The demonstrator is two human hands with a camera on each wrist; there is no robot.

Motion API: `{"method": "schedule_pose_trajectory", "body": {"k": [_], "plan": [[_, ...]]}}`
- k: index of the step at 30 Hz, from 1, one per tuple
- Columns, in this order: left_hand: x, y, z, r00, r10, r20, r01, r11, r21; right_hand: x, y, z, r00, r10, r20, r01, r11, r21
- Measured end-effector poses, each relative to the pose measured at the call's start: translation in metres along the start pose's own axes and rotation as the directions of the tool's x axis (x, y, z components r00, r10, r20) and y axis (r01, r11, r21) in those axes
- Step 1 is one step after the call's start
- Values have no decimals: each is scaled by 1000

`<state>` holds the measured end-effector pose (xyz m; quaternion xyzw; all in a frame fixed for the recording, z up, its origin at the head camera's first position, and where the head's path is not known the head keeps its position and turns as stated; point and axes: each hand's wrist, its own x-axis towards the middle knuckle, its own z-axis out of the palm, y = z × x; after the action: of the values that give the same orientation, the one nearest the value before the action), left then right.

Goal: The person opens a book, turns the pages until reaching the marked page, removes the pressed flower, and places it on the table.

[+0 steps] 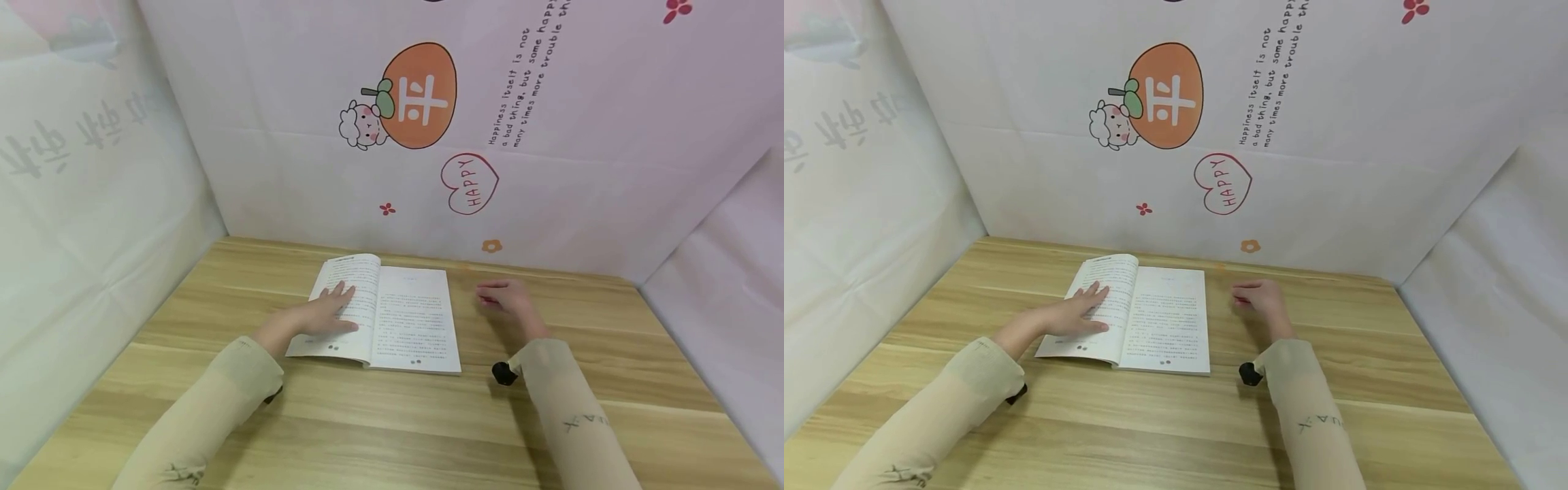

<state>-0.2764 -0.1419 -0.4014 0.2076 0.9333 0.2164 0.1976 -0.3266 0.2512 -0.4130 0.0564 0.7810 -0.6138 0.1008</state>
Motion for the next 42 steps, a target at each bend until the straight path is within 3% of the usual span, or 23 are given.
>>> {"method": "schedule_pose_trajectory", "body": {"k": [11,19,21,25,30,42], "plan": [[3,-3,1,1000,-16,-7,16,1000,3,-8,11,-23,995,-23,-95,13,994,-105],[1,-2,1,1000,-8,-7,8,1000,-6,-15,21,-33,986,-73,-150,38,974,-222],[1,-1,1,1000,-11,-6,11,1000,-6,-15,24,-37,981,-92,-171,38,955,-295],[0,-1,0,1000,-11,-12,11,1000,-3,-14,26,-45,966,-150,-212,35,883,-468],[0,-2,0,1000,-10,-10,10,1000,4,-16,25,-49,961,-173,-217,21,824,-566],[0,-3,0,1000,12,-8,-12,1000,10,-20,19,-48,977,-129,-167,15,830,-558]]}}
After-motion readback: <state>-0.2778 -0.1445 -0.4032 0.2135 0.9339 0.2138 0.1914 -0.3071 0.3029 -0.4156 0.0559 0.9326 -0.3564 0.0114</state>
